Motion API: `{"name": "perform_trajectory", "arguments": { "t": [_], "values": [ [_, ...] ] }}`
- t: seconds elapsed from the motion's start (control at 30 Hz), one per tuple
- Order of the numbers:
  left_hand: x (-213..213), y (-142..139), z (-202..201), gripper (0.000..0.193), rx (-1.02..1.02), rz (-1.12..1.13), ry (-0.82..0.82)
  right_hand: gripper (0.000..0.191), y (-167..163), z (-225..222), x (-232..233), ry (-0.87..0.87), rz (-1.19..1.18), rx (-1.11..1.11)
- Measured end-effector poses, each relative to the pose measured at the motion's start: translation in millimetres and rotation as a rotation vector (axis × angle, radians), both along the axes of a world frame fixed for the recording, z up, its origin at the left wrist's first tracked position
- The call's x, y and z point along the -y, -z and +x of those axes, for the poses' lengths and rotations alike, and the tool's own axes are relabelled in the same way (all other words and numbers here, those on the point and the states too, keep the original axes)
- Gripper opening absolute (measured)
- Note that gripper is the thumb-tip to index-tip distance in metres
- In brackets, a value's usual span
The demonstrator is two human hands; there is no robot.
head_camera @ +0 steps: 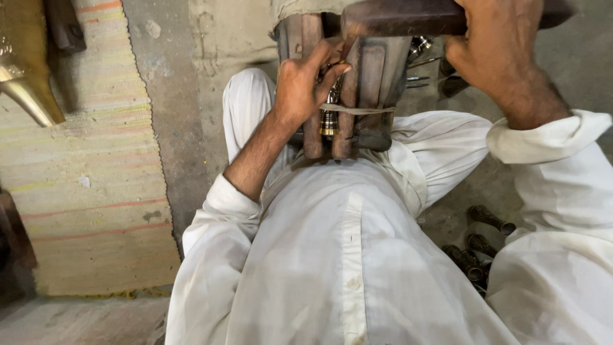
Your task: The person sits cross-legged on the floor with a brass vase-like object clamped in a wooden vise. They hold a small chisel against the vase surface and strike it with a wooden mallet, engraving decorative patterns, periodically rotating the vase and repositioning the chisel to work on different areas.
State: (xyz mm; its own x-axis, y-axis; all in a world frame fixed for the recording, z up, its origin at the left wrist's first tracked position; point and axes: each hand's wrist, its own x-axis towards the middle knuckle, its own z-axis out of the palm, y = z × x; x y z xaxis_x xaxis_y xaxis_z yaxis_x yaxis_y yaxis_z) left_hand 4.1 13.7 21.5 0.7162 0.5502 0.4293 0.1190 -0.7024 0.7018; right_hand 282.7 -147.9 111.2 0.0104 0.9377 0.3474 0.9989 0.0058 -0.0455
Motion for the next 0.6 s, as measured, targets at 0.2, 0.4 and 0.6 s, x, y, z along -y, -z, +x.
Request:
{"name": "perform_trajectory", "arguments": {
  "t": [0.2,0.4,0.6],
  "values": [
    [-0.4,-5.3,-1.5,0.042,0.025,0.007,0.015,0.021,4.3,-1.1,2.6,0.038,-0.021,-0.074],
    [-3.3,-5.2,-0.1,0.039,-0.033,-0.014,0.013,0.024,7.5,0.9,7.1,0.043,0.009,0.009],
    [-4.5,-4.7,0.1,0.038,0.054,0.009,0.056,0.023,6.9,0.1,8.1,0.034,0.032,0.094]
  ]
}}
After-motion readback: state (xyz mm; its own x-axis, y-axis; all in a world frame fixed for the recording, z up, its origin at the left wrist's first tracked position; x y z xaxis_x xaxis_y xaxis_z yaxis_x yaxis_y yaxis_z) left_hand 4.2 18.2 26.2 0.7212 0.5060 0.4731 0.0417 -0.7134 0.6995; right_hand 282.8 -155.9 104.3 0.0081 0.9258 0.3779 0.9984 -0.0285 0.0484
